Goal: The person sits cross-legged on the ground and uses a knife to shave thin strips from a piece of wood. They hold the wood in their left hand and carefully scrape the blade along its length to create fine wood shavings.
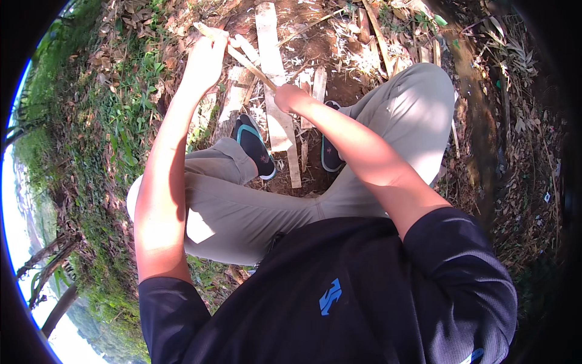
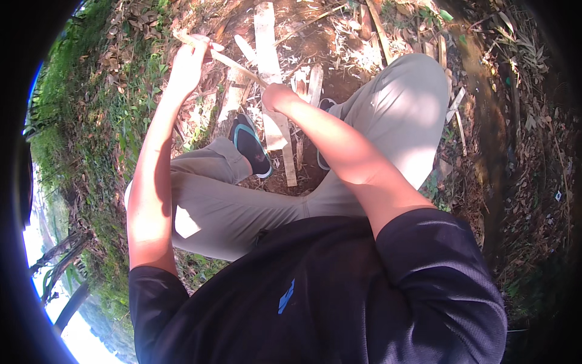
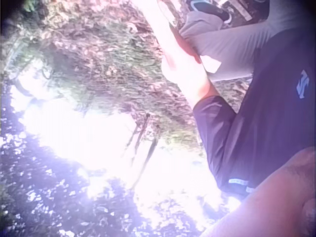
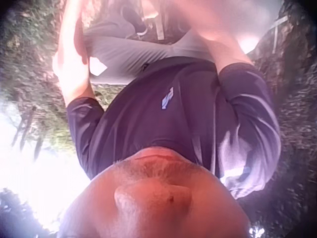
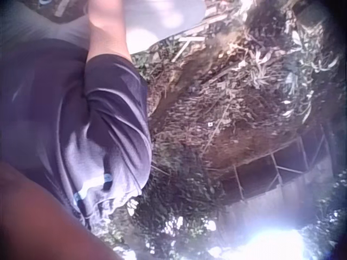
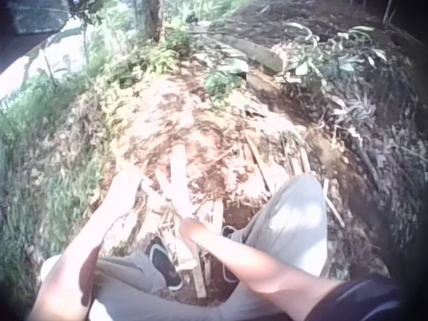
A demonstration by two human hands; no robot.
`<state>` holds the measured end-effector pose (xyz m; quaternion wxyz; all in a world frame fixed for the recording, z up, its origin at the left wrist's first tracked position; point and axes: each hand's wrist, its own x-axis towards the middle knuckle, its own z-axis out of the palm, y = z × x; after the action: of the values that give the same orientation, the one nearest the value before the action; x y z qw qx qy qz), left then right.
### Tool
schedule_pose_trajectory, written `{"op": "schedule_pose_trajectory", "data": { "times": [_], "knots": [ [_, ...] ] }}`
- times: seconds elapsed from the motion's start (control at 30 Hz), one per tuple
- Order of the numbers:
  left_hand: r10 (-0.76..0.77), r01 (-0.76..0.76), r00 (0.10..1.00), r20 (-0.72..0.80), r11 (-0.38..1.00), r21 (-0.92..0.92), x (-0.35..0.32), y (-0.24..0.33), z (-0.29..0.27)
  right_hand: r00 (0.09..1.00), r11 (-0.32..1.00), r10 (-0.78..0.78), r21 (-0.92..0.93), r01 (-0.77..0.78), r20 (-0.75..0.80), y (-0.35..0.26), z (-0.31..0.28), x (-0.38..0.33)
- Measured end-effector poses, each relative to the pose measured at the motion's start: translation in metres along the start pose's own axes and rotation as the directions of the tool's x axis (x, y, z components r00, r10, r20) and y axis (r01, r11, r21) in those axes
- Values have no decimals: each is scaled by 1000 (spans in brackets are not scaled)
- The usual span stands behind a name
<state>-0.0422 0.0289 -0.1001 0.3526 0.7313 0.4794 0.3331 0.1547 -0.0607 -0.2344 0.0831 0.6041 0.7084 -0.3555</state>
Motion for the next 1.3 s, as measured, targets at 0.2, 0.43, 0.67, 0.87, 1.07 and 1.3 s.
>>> {"op": "schedule_pose_trajectory", "data": {
  "times": [0.2,0.43,0.67,0.87,1.07,1.3],
  "knots": [
    [-136,160,984,112,957,-240,9,1,-5,997,997,72,-41,-71,16,-3,-12,4],
    [118,-132,979,164,988,78,-32,33,11,993,998,53,-31,-50,101,-7,-9,-21],
    [55,-53,998,2,968,-245,-58,84,46,979,898,116,404,-174,165,19,34,-16],
    [-67,5,995,-75,780,-626,-30,93,88,994,982,-30,189,9,108,84,65,4],
    [-261,26,937,-233,715,-699,-54,80,77,994,922,80,374,-102,74,-9,-11,-79],
    [-264,-10,912,-315,753,-658,-55,85,91,976,951,197,222,-214,97,-22,-14,-59]
  ]
}}
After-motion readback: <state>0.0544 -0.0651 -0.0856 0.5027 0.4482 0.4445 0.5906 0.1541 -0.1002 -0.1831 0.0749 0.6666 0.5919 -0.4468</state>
